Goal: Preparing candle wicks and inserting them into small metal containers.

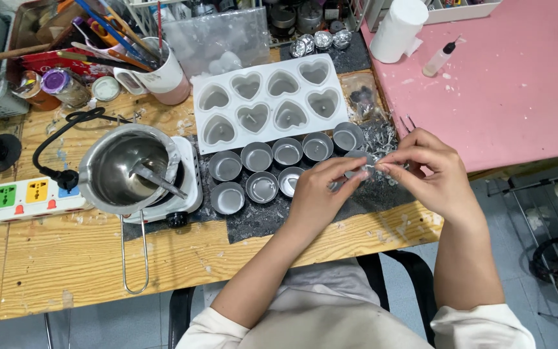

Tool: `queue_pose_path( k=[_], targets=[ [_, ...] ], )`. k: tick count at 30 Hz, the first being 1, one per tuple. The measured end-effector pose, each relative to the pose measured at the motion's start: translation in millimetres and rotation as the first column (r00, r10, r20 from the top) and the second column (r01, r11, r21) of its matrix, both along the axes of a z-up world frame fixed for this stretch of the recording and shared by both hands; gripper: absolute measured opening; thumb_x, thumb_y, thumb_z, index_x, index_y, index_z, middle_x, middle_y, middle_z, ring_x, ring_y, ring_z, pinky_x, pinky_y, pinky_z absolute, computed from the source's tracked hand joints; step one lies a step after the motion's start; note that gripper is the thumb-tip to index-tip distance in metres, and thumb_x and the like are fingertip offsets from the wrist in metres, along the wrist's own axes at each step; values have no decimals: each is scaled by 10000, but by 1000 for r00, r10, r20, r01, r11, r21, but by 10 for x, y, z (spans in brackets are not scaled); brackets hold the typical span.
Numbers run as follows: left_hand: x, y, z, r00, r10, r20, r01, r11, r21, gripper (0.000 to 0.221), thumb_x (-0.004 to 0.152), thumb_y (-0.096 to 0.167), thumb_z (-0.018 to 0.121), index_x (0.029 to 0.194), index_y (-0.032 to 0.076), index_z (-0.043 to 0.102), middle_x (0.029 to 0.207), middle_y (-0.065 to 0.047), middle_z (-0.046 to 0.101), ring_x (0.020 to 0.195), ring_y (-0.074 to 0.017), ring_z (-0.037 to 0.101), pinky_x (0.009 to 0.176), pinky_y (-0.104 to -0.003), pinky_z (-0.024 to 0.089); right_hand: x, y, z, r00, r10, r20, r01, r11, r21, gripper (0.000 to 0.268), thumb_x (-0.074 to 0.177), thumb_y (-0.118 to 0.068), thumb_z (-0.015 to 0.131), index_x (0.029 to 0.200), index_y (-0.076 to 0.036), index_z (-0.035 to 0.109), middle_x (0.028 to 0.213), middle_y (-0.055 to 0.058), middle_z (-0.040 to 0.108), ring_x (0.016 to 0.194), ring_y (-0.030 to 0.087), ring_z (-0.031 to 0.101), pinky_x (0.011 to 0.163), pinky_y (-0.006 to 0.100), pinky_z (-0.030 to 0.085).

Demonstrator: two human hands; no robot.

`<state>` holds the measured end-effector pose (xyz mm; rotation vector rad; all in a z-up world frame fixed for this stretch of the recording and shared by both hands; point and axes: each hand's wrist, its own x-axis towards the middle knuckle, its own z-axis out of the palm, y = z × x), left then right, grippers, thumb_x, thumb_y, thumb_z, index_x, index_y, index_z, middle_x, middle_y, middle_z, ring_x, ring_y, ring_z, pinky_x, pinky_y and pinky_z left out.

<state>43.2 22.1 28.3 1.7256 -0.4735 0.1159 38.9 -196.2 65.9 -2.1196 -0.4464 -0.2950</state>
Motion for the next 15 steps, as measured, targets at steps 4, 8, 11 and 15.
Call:
queue_pose_path(
  k=[4,8,11,15],
  targets=[
    [74,-5,-32,999,-28,24,30,995,-90,260,973,155,731,1228,105,742,1180,-79,762,947,-160,785,835,-270,641,99,22,100,998,58,-26,-57,998,35,154,868,-36,800,1017,-66,775,910,-9,605,771,62,551,624,215,414],
    [102,-16,8,998,-8,70,11,999,-36,235,946,136,749,1177,92,757,1131,-84,776,908,-165,782,782,-270,633,186,32,186,996,64,-63,-65,998,-24,137,859,-46,799,995,-66,785,890,-3,604,709,62,516,576,220,370],
    [127,-11,-6,996,16,93,-15,1000,-6,220,930,146,765,1143,89,768,1092,-85,784,884,-171,779,757,-274,622,231,26,224,992,92,-82,-96,994,-46,136,855,-57,803,990,-72,791,883,-3,601,681,59,500,559,221,361],
    [187,8,0,996,16,84,-20,999,48,216,912,163,778,1114,86,781,1047,-81,789,855,-182,781,732,-285,605,304,26,256,988,132,-82,-138,988,-75,131,846,-74,817,975,-76,795,874,-6,608,658,56,496,544,223,359]
  ],
)
